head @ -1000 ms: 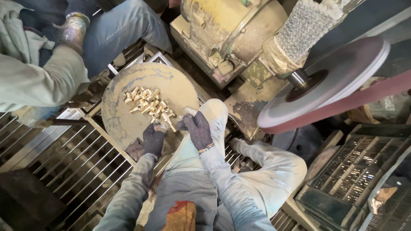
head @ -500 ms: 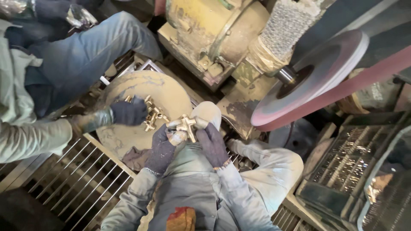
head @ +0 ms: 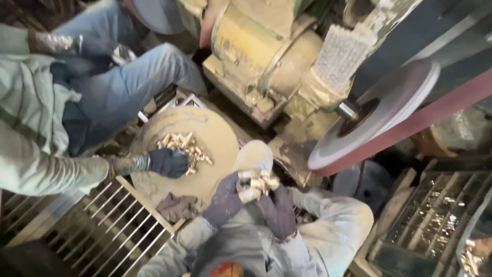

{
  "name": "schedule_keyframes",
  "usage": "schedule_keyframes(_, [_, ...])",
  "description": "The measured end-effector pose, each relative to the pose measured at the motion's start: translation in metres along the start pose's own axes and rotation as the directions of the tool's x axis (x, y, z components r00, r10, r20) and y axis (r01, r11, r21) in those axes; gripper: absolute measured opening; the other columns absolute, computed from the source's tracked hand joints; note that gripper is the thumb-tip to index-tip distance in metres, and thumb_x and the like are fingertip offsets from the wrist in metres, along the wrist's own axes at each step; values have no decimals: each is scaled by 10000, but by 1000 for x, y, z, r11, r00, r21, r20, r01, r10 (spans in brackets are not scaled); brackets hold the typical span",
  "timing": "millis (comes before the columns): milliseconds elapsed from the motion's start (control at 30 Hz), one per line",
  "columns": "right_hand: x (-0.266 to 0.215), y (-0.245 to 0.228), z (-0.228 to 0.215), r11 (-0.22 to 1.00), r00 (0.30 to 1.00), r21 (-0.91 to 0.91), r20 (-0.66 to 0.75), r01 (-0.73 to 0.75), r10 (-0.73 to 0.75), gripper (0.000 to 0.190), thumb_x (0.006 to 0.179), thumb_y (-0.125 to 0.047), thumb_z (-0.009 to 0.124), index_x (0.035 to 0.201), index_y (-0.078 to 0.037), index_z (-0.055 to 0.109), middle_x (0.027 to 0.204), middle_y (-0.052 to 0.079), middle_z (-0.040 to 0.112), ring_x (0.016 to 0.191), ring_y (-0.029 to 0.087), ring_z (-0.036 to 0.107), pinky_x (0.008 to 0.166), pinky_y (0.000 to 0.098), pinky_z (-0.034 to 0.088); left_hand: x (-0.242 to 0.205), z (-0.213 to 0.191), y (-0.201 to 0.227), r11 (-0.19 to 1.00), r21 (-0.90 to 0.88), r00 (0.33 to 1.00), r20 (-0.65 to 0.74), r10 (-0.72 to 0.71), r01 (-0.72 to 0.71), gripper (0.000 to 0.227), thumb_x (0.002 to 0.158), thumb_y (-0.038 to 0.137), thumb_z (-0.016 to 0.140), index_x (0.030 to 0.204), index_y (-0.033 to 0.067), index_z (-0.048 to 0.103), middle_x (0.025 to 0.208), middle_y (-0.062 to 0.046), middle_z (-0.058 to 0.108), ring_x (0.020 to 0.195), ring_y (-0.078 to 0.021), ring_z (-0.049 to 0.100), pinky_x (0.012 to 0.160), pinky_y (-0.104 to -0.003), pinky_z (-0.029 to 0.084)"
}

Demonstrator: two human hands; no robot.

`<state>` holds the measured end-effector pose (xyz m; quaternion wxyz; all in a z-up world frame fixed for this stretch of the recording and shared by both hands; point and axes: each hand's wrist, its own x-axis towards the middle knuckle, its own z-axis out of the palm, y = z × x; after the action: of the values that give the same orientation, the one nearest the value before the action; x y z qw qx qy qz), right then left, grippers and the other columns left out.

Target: The person sits on a metal grate floor and uses a rotating grinding wheel to polish small brass-colored metal fittings. They hold the fittings with gloved hands, pressing them against the wheel to smooth the surfaces, then place the finished pieces into a nearby basket.

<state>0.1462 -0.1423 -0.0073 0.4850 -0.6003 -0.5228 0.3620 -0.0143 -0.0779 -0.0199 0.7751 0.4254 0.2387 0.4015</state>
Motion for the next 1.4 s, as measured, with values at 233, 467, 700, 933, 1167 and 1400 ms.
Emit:
schedule_keyframes(233, [-12, 28, -4, 993, 993, -96, -101, -76, 66, 323, 888, -148, 602, 1166, -3, 681, 1035, 126, 733, 943, 248, 685, 857, 373, 533, 1, -9, 16, 925, 381, 1000, 3, 8, -8, 423, 897, 76, 752, 1302, 4, 651, 1095, -67, 690, 940, -142, 606, 849, -298, 537])
schedule_keyframes(467, [-4, 39, -5, 908, 951, 316, -45, -277, 306, 295, 874, -131, 619, 1128, 17, 644, 875, 72, 715, 747, 161, 688, 723, 322, 579, 11, -34, 80, 745, 550, 669, -394, 630, -377, 708, 958, 90, 760, 1546, 67, 366, 1249, -73, 609, 1031, -140, 629, 914, -303, 560])
schedule_keyframes(700, [4, 48, -4, 894, 940, 317, -19, -316, 339, 257, 870, -129, 622, 1076, 22, 649, 774, 79, 700, 708, 168, 678, 692, 316, 565, 46, -44, 121, 508, 838, 515, -352, 781, -198, 874, 1031, 46, 760, 1680, 57, 175, 1497, -155, 546, 1298, -217, 557, 1148, -343, 457])
schedule_keyframes(933, [5, 45, -7, 875, 922, 317, 0, -366, 386, 234, 865, -128, 627, 1043, 22, 654, 787, 70, 694, 718, 163, 670, 696, 312, 562, 47, -36, 101, 347, 931, 569, -227, 790, -110, 937, 920, 34, 740, 1644, 30, 145, 1516, -273, 448, 1385, -319, 456, 1148, -369, 385])
schedule_keyframes(1167, [5, 50, -7, 862, 923, 340, 61, -377, 380, 220, 851, -75, 621, 1037, 34, 663, 781, 84, 691, 707, 165, 671, 686, 308, 560, 68, -56, 105, 416, 755, 307, -609, 732, 506, 608, 949, 322, 862, 1391, 141, 485, 1217, -146, 717, 1051, -242, 700, 872, -334, 537])
schedule_keyframes(1400, [6, 69, -1, 820, 896, 375, 76, -432, 437, 192, 863, -83, 616, 1005, 37, 668, 765, 95, 693, 663, 177, 674, 656, 325, 576, 53, -41, 149, 245, 928, 389, -124, 913, -280, 820, 1095, 157, 733, 1625, 11, 125, 1210, -134, 687, 1008, -161, 676, 906, -295, 561])
